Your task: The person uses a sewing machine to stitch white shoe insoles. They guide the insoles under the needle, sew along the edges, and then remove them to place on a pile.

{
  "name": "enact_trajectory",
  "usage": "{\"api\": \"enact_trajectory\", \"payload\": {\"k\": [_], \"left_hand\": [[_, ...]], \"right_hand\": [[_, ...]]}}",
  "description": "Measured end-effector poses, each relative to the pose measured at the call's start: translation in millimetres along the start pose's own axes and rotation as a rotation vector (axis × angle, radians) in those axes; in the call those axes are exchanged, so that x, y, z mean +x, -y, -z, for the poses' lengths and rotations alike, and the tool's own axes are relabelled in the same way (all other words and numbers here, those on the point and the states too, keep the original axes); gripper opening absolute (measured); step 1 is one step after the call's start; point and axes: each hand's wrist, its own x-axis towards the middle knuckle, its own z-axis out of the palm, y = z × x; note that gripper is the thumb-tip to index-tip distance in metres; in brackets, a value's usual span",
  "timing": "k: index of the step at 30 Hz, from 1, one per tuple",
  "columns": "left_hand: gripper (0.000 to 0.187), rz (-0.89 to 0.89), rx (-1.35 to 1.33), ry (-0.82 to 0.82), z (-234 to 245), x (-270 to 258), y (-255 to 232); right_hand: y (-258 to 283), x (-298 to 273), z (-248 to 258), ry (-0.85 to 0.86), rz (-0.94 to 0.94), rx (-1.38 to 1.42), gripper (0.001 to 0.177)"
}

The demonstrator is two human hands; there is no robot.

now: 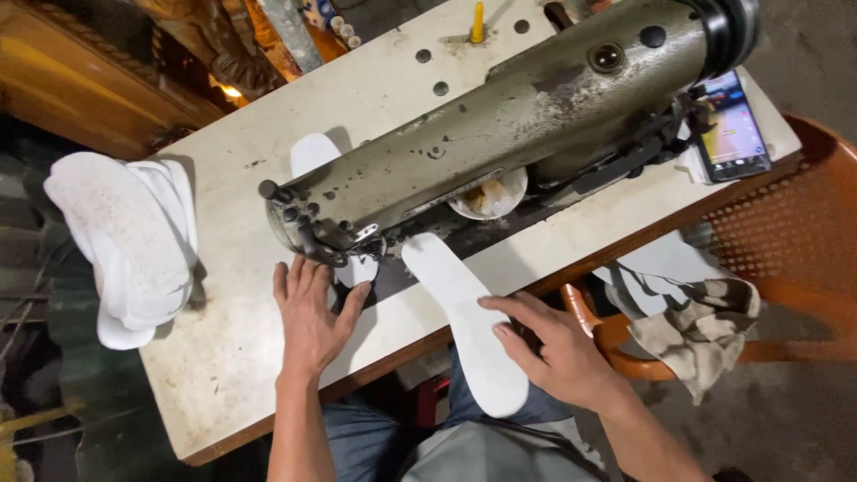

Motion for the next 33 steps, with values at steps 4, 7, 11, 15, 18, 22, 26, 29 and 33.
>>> {"api": "enact_trajectory", "payload": {"k": [4, 7, 11, 15, 18, 22, 26, 29, 33], "left_hand": [[0.055, -0.007, -0.023, 0.005, 6, 2, -2], [0.059, 0.066, -0.036, 0.051, -3, 0, 6], [0.066, 0.118, -0.043, 0.085, -7, 0, 14], [0.069, 0.11, -0.04, 0.081, -13, 1, 21], [0.069, 0.096, -0.036, 0.058, -23, 1, 29], [0.069, 0.091, -0.007, 0.078, -29, -2, 35], [0.065, 0.083, 0.037, 0.068, -25, -1, 29], [0.064, 0.094, 0.029, 0.08, -23, -2, 26], [0.064, 0.101, 0.019, 0.077, -20, 0, 24]], "right_hand": [[8, 28, -13, 0.057, -0.061, -0.33, 0.044], [18, 46, -21, -0.047, 0.059, -0.449, 0.036], [8, 65, -29, -0.22, 0.208, -0.61, 0.029], [-27, 78, -36, -0.277, 0.241, -0.658, 0.028], [-43, 82, -38, -0.375, 0.28, -0.573, 0.019], [-30, 83, -36, -0.356, 0.299, -0.56, 0.019], [-16, 84, -30, -0.322, 0.31, -0.489, 0.016], [-19, 83, -30, -0.3, 0.301, -0.458, 0.015], [-14, 82, -30, -0.289, 0.287, -0.448, 0.017]]}}
